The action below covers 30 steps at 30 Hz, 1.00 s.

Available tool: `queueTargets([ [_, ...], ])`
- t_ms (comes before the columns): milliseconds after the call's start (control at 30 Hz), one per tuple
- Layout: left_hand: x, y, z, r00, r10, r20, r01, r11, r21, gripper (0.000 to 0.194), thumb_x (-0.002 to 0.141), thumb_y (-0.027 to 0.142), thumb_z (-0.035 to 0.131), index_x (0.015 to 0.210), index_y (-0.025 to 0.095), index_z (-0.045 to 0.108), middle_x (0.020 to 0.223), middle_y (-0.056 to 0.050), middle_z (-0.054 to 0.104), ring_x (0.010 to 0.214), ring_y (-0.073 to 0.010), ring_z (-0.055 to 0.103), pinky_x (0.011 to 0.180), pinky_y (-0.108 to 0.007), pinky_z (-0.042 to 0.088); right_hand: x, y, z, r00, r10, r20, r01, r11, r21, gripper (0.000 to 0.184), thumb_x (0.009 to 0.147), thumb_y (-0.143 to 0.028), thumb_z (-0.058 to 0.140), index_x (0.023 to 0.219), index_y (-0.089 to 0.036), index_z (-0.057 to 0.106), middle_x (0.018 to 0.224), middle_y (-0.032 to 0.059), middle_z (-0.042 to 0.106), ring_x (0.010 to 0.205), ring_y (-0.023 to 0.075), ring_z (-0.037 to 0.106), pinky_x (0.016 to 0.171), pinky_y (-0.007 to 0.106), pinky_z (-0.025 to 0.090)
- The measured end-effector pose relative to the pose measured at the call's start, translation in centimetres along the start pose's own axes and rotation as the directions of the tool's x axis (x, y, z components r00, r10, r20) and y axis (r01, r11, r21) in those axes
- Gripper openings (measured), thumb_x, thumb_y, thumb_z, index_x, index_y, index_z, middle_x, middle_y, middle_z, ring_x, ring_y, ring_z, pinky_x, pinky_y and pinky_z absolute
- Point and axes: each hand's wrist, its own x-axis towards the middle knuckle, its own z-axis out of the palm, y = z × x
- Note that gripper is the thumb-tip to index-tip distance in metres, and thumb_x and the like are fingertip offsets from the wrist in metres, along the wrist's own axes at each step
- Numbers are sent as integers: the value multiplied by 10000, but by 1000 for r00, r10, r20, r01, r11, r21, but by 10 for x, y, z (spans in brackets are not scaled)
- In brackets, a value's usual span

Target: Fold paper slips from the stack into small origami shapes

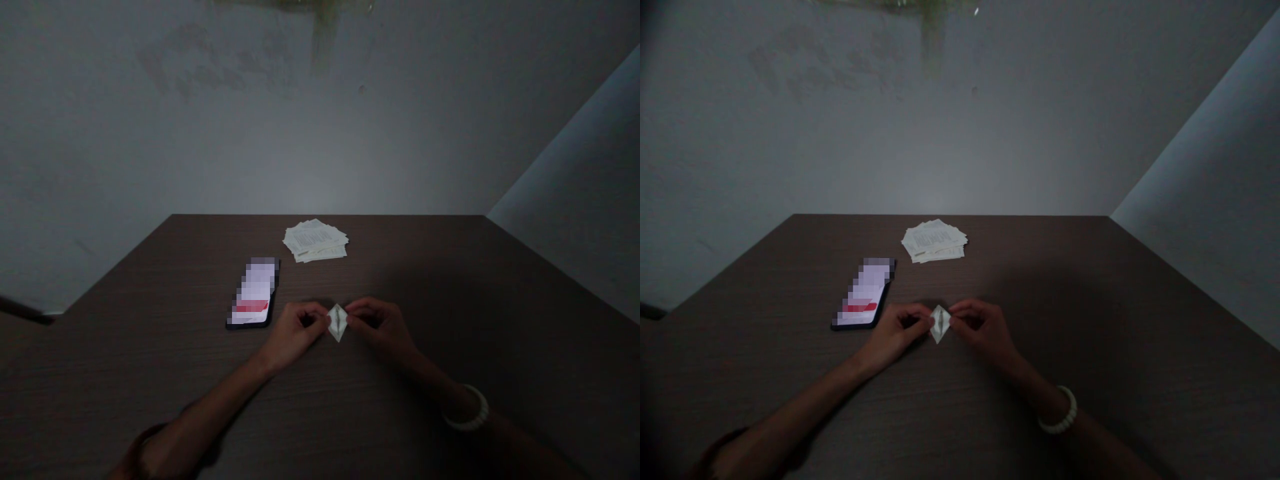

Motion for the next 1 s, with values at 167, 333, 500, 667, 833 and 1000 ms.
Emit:
queueTargets([
  [167,-2,1,0,998,63,-8,-63,997,34,213,862,312,595,995,163,669,795,-25,682,727,-161,617,678,-262,466,-1,-1,0,1000,-8,-7,8,996,-90,147,751,-304,688,815,-175,724,734,57,736,643,182,682,572,262,512],
  [333,-2,2,-1,994,88,-59,-83,993,85,217,875,321,575,985,161,674,798,-32,679,717,-161,612,660,-268,468,-1,1,1,1000,-28,-8,27,993,-115,144,749,-305,682,804,-186,740,713,48,732,608,169,662,554,257,495],
  [500,-2,2,1,991,98,-88,-87,988,126,205,856,326,597,917,156,694,735,-25,672,663,-151,598,604,-252,451,-1,3,1,998,-65,-15,62,987,-148,134,743,-291,682,796,-185,744,682,38,718,568,146,625,524,242,463],
  [667,-2,2,0,992,103,-77,-89,982,168,204,867,312,583,906,159,712,781,-37,703,695,-159,619,629,-257,460,-2,1,0,996,-93,-17,88,977,-193,116,747,-284,686,790,-193,745,644,22,699,537,129,593,495,228,429],
  [833,-1,1,-1,989,140,-50,-129,974,189,201,875,258,559,932,168,730,856,-49,720,735,-166,630,669,-265,467,-1,2,0,998,-56,-37,49,987,-151,110,746,-284,693,794,-203,747,666,19,716,555,138,620,496,226,446],
  [1000,-1,1,-1,989,134,-59,-122,977,174,195,867,225,560,938,169,733,852,-44,722,756,-168,637,685,-265,462,-1,3,0,999,-31,-39,26,992,-121,106,739,-282,699,793,-205,746,695,23,728,598,149,650,532,231,471],
])
